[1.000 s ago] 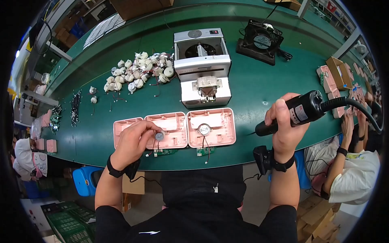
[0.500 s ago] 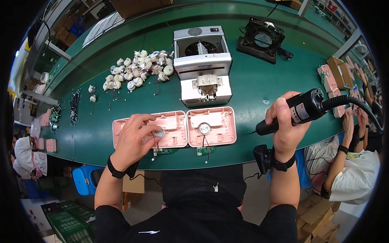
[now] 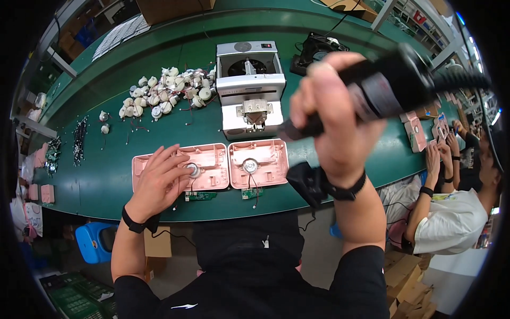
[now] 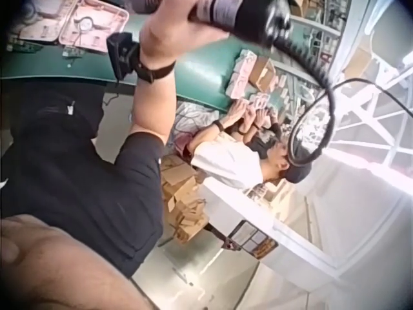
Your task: The person picks up a motor from a pile, places it into a pink plastic housing, and secures it with a power screwdriver, repeating the process for multiple housings.
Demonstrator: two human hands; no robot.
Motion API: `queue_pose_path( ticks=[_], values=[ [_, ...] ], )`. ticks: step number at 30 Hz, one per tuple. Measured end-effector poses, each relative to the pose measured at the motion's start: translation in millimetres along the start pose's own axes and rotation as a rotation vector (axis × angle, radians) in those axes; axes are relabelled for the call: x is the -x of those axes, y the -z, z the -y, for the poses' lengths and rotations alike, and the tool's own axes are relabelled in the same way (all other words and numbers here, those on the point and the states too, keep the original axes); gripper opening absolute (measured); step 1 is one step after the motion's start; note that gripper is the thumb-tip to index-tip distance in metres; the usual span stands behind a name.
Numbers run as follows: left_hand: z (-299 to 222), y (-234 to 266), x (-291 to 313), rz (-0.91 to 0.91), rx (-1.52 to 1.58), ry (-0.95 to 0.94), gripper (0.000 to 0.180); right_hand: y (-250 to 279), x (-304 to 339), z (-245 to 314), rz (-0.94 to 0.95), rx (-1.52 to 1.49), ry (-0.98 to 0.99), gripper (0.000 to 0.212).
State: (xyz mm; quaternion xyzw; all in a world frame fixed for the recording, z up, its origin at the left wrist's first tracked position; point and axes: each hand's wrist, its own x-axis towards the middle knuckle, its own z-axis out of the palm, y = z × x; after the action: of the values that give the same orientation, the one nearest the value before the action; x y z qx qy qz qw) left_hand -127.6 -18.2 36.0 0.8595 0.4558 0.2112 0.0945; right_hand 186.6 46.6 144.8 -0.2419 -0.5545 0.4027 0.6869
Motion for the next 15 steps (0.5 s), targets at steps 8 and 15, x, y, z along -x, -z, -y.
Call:
queue_pose_path(
  ticks=[8,15],
  values=[
    [5.5,13.0,15.7,0.158,-0.007,-0.029,0.052,-29.5,-35.8,-44.9,0.053,0.201,-0.003,0.017],
    [12.6,-7.0,31.9,0.127,-0.070,-0.026,0.068,-33.0,-26.8,-40.8,0.061,0.118,-0.156,0.017]
  ],
)
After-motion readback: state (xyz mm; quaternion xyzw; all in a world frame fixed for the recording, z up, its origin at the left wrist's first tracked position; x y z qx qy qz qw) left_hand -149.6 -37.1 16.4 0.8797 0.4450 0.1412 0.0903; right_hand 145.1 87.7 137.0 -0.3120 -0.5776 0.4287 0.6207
